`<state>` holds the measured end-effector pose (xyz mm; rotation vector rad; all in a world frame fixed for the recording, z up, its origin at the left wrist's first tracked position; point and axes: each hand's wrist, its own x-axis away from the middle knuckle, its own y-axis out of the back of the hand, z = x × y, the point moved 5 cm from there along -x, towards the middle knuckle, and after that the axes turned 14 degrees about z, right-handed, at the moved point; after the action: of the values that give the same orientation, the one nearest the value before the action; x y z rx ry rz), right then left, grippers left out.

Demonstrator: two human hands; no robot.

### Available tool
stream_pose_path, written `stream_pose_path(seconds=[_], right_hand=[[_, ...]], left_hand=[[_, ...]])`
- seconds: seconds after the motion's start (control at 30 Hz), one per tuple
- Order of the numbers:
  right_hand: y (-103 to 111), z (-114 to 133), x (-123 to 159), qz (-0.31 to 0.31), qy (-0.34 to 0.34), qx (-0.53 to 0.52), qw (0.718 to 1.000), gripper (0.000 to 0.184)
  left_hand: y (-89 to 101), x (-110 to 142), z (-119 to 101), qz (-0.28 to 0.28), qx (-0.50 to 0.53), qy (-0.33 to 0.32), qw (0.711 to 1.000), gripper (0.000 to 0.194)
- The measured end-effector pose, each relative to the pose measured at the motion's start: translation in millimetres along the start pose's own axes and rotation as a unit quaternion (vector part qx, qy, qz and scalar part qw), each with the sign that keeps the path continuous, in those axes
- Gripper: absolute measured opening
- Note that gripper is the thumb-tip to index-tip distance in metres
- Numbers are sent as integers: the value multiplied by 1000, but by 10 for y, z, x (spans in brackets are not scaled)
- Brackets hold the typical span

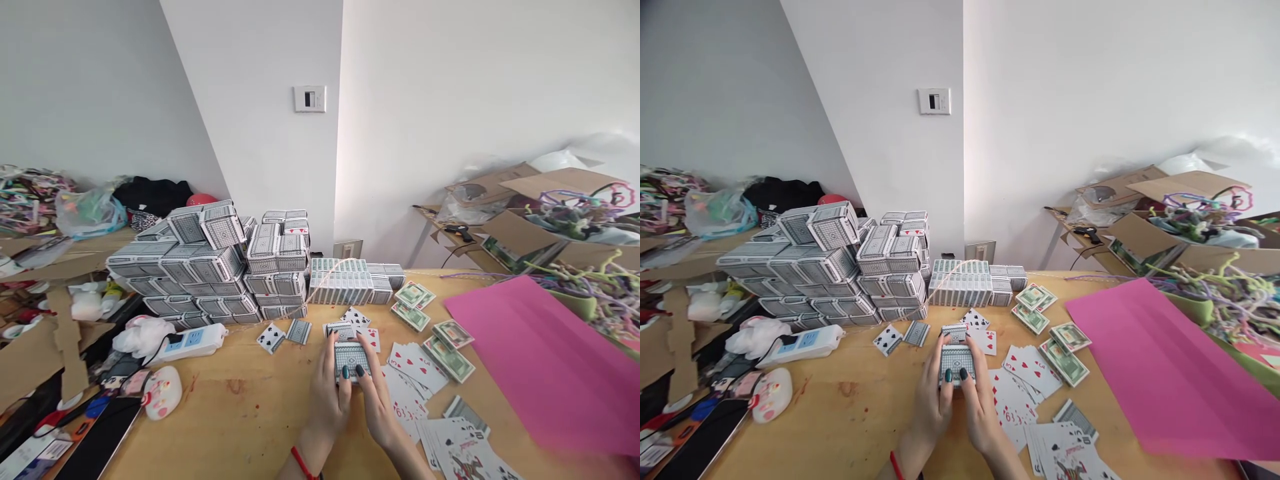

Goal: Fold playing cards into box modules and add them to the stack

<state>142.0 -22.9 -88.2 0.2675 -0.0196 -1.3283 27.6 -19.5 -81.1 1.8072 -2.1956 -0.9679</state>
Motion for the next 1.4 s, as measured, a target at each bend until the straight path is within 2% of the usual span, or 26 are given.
stream_pose_path(seconds=[0.2, 0.3, 0.37, 0.43, 0.53, 0.6, 0.67, 0.73, 0.8, 0.83, 0.87, 0.93, 0.97, 1.07, 1.1, 1.13, 1.23, 1.4], right_hand=[[-22, 42, 13, 24, -3, -29, 999, 55], [-67, 1, 40, 45, -24, -46, 998, 56], [-96, -55, 54, 54, -39, -58, 996, 58], [-82, -123, 50, 36, -51, -85, 994, 60], [50, -217, 26, -42, -75, -108, 990, 64], [140, -251, 9, -68, -90, -102, 988, 68], [181, -289, -2, -54, -108, -124, 985, 65], [184, -334, 1, -32, -126, -176, 976, 58], [185, -362, 5, -31, -127, -226, 965, 53], [186, -360, 2, -36, -117, -245, 962, 50], [184, -348, -5, -39, -102, -262, 959, 48], [165, -308, -22, -39, -74, -283, 955, 45], [149, -285, -29, -35, -66, -287, 955, 44], [85, -231, -26, -19, -68, -296, 952, 43], [64, -219, -19, -12, -70, -305, 950, 44], [46, -211, -9, -4, -73, -313, 947, 45], [15, -234, 26, 17, -94, -329, 940, 46], [-6, -396, 69, 28, -155, -349, 924, 47]], left_hand=[[31, -38, -86, 12, -29, 8, 999, 54], [122, -137, -281, 20, -64, -20, 998, 54], [146, -212, -444, 64, -75, -51, 994, 54], [160, -258, -576, 104, -38, -67, 992, 55], [177, -260, -636, 137, 94, -45, 985, 54], [195, -230, -568, 147, 185, -16, 972, 51], [268, -202, -423, 122, 229, 8, 966, 49], [410, -182, -209, 55, 213, 44, 974, 39], [572, -136, 66, -39, 197, 134, 970, 30], [620, -104, 190, -64, 202, 181, 960, 29], [629, -73, 295, -66, 223, 224, 947, 32], [609, -22, 401, -57, 242, 254, 935, 39], [556, 3, 428, -39, 269, 264, 926, 44], [283, 57, 426, 54, 419, 276, 863, 54], [228, 63, 416, 58, 444, 276, 851, 53], [197, 60, 407, 53, 455, 272, 846, 51], [221, 10, 371, 11, 451, 247, 858, 41], [340, -68, 249, 18, 456, 204, 866, 42]])
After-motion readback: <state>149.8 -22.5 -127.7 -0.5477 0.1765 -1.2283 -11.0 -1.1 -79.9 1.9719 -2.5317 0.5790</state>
